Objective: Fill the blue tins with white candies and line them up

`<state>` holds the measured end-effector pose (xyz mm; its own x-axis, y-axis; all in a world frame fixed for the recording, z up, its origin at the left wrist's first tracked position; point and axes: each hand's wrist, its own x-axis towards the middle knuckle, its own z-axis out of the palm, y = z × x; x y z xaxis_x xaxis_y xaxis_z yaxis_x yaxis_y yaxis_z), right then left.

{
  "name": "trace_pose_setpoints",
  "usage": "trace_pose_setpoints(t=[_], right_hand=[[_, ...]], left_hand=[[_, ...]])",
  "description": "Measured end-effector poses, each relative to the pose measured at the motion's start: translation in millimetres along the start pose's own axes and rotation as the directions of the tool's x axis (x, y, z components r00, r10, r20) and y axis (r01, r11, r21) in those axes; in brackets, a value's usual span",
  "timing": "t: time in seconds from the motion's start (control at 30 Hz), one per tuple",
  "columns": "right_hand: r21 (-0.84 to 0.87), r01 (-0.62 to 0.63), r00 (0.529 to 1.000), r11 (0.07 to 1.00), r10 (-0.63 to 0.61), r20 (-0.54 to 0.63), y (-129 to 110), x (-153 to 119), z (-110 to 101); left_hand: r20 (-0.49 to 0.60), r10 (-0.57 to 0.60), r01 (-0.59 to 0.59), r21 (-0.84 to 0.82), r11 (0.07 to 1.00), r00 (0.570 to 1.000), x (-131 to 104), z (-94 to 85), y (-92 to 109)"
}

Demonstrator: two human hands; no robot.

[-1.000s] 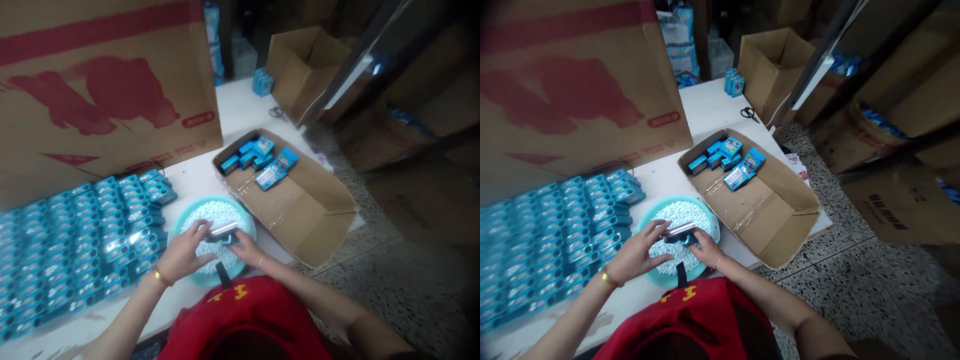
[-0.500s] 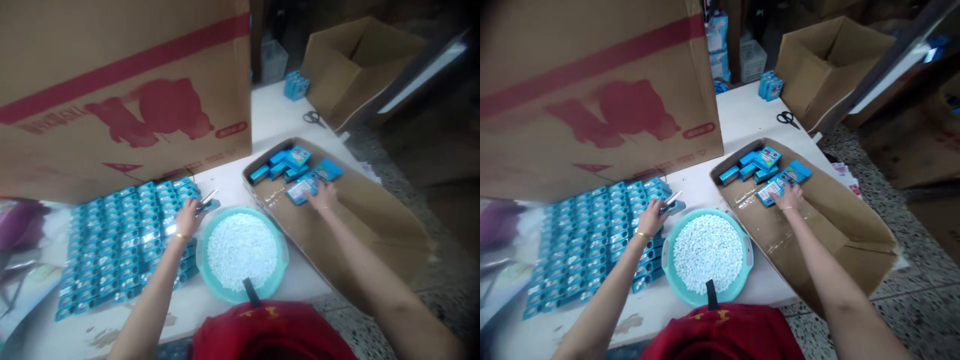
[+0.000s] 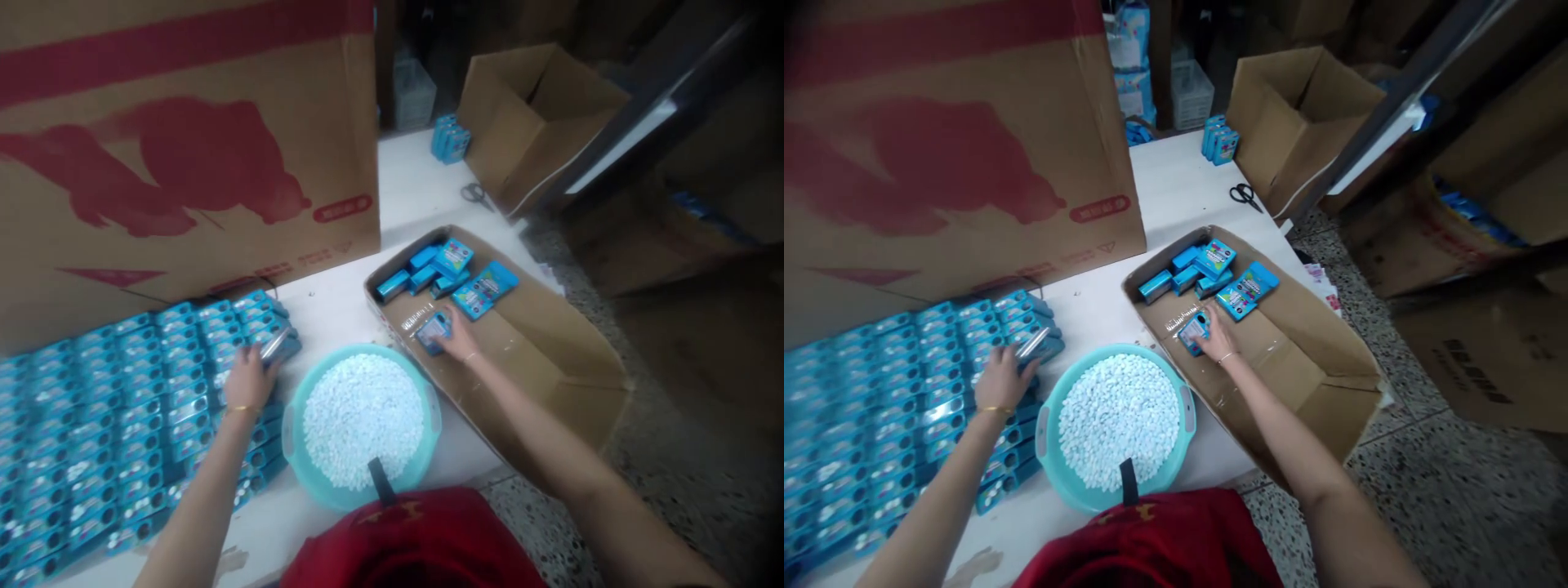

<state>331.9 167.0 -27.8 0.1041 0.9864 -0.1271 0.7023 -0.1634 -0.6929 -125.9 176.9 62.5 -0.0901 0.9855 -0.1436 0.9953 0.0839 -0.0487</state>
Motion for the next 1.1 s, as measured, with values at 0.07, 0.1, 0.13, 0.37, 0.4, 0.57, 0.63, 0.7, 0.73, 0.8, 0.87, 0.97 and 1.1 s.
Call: trace_pose_setpoints(t=[0.07,0.1,0.13,0.37,0.4,0.57,0.63,0.7,0.73,0.8,0.87,0.97,1.1], right_hand=[[0.1,0.006,0.997,0.995,0.001,-0.077,-7.8,-15.2,-5.9],[0.168,-0.002,0.992,0.986,0.023,-0.124,-12.7,-23.2,-13.2],[0.25,-0.028,0.985,0.968,0.069,-0.155,-18.6,-31.7,-23.5],[0.664,-0.399,0.908,0.632,0.173,0.381,-76.6,-117.0,-117.4],[0.665,-0.439,0.88,0.604,0.138,0.455,-84.9,-132.4,-122.7],[0.567,-0.543,0.703,0.619,-0.035,0.71,-110.8,-198.1,-108.9],[0.558,-0.511,0.681,0.654,-0.088,0.727,-111.8,-212.3,-101.7],[0.578,-0.489,0.681,0.653,-0.127,0.721,-109.7,-219.6,-101.7],[0.583,-0.498,0.665,0.642,-0.149,0.732,-108.4,-221.3,-104.2],[0.561,-0.544,0.587,0.624,-0.195,0.786,-106.3,-222.4,-111.9],[0.506,-0.59,0.493,0.63,-0.216,0.843,-105.0,-222.5,-119.2],[0.454,-0.601,0.443,0.658,-0.199,0.874,-102.5,-223.5,-122.6],[0.471,-0.595,0.449,0.651,-0.217,0.867,-91.7,-226.8,-112.4]], left_hand=[[0.002,0.021,-0.021,-0.1,0.995,1.0,-20.2,-4.7,5.9],[0.019,0.061,-0.058,-0.155,0.986,0.998,-32.8,-7.7,9.1],[0.045,0.121,-0.109,-0.208,0.972,0.992,-46.8,-10.7,12.4],[0.274,0.31,-0.292,-0.106,0.951,0.91,-142.3,-11.9,38.1],[0.277,0.266,-0.262,-0.053,0.964,0.923,-148.4,-7.0,43.9],[0.26,0.25,-0.215,-0.156,0.964,0.933,-147.8,29.2,85.6],[0.259,0.31,-0.246,-0.251,0.936,0.915,-144.5,43.7,103.5],[0.264,0.36,-0.273,-0.315,0.909,0.895,-145.2,55.8,118.3],[0.266,0.383,-0.282,-0.351,0.893,0.884,-146.9,60.9,124.1],[0.265,0.417,-0.284,-0.423,0.86,0.869,-151.8,68.8,131.9],[0.259,0.431,-0.268,-0.487,0.831,0.864,-156.2,73.7,134.7],[0.244,0.435,-0.238,-0.563,0.791,0.867,-159.5,75.4,130.5],[0.216,0.423,-0.208,-0.625,0.752,0.88,-159.9,70.0,117.5]])
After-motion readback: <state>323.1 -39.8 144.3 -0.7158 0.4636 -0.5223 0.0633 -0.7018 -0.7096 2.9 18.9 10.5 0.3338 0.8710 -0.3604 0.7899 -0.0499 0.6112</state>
